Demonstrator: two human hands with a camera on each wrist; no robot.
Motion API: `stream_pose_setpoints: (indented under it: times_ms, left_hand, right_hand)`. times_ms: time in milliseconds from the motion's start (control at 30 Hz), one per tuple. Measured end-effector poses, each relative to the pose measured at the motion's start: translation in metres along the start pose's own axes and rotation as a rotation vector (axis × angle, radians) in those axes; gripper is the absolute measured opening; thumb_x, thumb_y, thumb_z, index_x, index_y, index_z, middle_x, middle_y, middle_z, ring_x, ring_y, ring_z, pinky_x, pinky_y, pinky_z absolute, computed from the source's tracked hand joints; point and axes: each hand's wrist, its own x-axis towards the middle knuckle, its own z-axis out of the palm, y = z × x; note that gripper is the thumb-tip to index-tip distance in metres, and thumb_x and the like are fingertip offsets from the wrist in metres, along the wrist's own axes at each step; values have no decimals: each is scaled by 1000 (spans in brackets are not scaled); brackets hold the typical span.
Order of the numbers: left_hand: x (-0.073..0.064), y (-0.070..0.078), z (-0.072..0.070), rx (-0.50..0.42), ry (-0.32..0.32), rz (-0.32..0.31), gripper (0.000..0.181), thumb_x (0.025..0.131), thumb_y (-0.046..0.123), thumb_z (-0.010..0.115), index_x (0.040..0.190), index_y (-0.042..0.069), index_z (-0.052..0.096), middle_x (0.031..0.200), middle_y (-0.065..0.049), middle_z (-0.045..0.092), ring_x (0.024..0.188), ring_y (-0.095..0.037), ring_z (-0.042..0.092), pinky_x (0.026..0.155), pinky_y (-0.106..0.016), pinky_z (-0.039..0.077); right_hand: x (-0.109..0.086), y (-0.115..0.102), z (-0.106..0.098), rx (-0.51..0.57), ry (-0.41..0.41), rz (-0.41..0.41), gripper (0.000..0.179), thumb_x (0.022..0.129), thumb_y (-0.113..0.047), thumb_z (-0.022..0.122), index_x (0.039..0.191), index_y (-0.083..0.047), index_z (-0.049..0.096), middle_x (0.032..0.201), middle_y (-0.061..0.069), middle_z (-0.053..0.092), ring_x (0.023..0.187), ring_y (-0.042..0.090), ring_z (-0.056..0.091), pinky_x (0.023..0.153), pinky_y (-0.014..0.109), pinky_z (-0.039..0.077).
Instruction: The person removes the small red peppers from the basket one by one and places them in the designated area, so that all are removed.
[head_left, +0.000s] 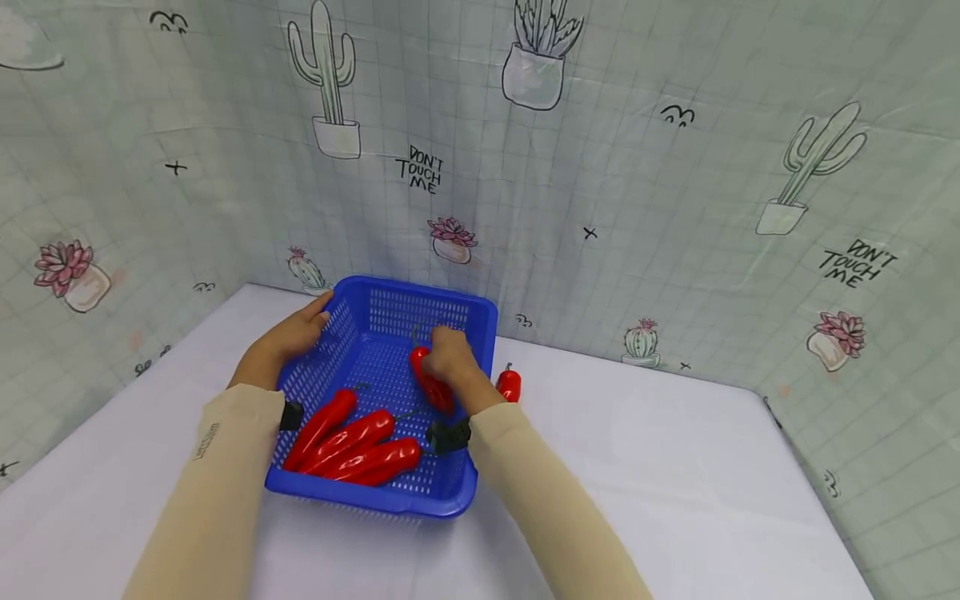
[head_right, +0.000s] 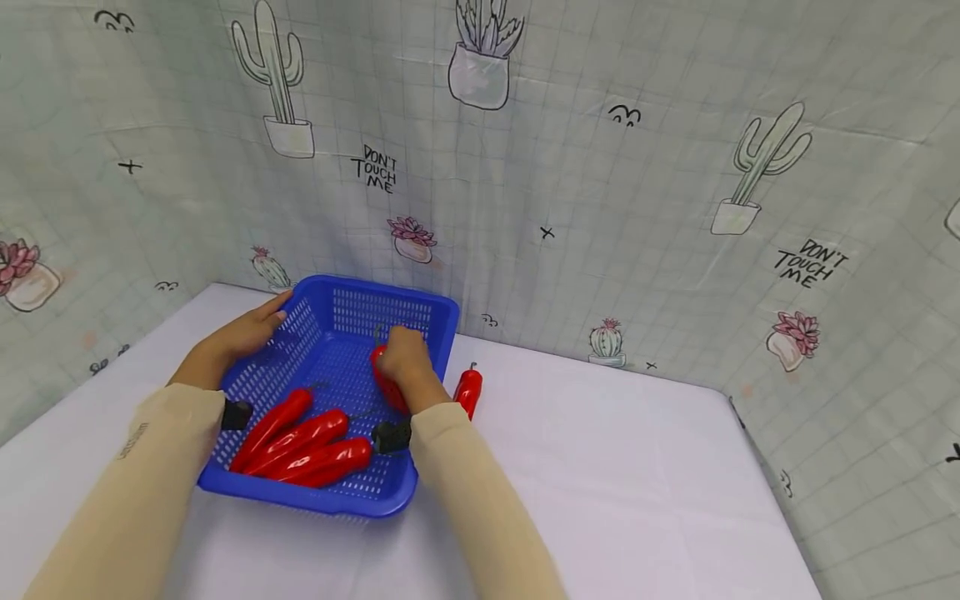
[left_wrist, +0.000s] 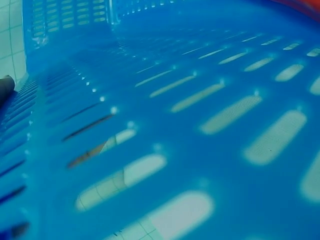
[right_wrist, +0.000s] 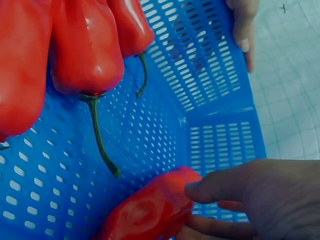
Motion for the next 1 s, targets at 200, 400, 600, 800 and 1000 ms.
stream_pose_setpoints:
  times_ms: [200, 400, 600, 800, 1000]
  left_hand:
    - [-3, -4, 1, 5, -11, 10, 55, 108, 18, 20, 156, 3, -3, 158, -33, 2, 144, -56, 4, 115, -68, 5]
    - [-1, -2, 1, -8, -2, 79, 54, 107, 14, 21, 154, -4, 0, 158, -34, -1, 145, -54, 1, 117, -65, 3]
    - [0, -1, 0, 5, -6, 51, 55, 108, 16, 19, 154, -2, -5, 157, -35, 0, 144, -55, 2, 116, -65, 4]
    - [4, -1, 1, -25, -21, 28, 56, 108, 18, 18, 154, 1, -7, 157, -35, -1, 143, -57, 2, 116, -67, 5]
    - [1, -1, 3, -44, -19, 20, 56, 108, 18, 17, 154, -1, -10, 156, -36, -5, 143, -58, -1, 115, -68, 3]
  right_hand:
    - [-1, 1, 7, -95, -99, -37, 48, 79, -6, 74, 126, -3, 62, 123, 13, 65, 109, 25, 63, 90, 35, 55]
    - [0, 3, 5, -187, -138, -71, 43, 78, -12, 78, 119, -5, 66, 114, 9, 69, 100, 23, 65, 85, 34, 55]
    - [3, 2, 7, -160, -138, -107, 59, 83, -13, 77, 137, -7, 55, 130, 12, 63, 119, 26, 60, 98, 37, 52]
    - [2, 1, 4, -62, -128, -100, 69, 84, -16, 77, 145, -11, 45, 136, 14, 59, 124, 29, 57, 98, 41, 52]
    - [0, 2, 4, -5, -143, -99, 64, 84, -14, 76, 142, -16, 50, 133, 14, 59, 120, 30, 58, 92, 42, 55]
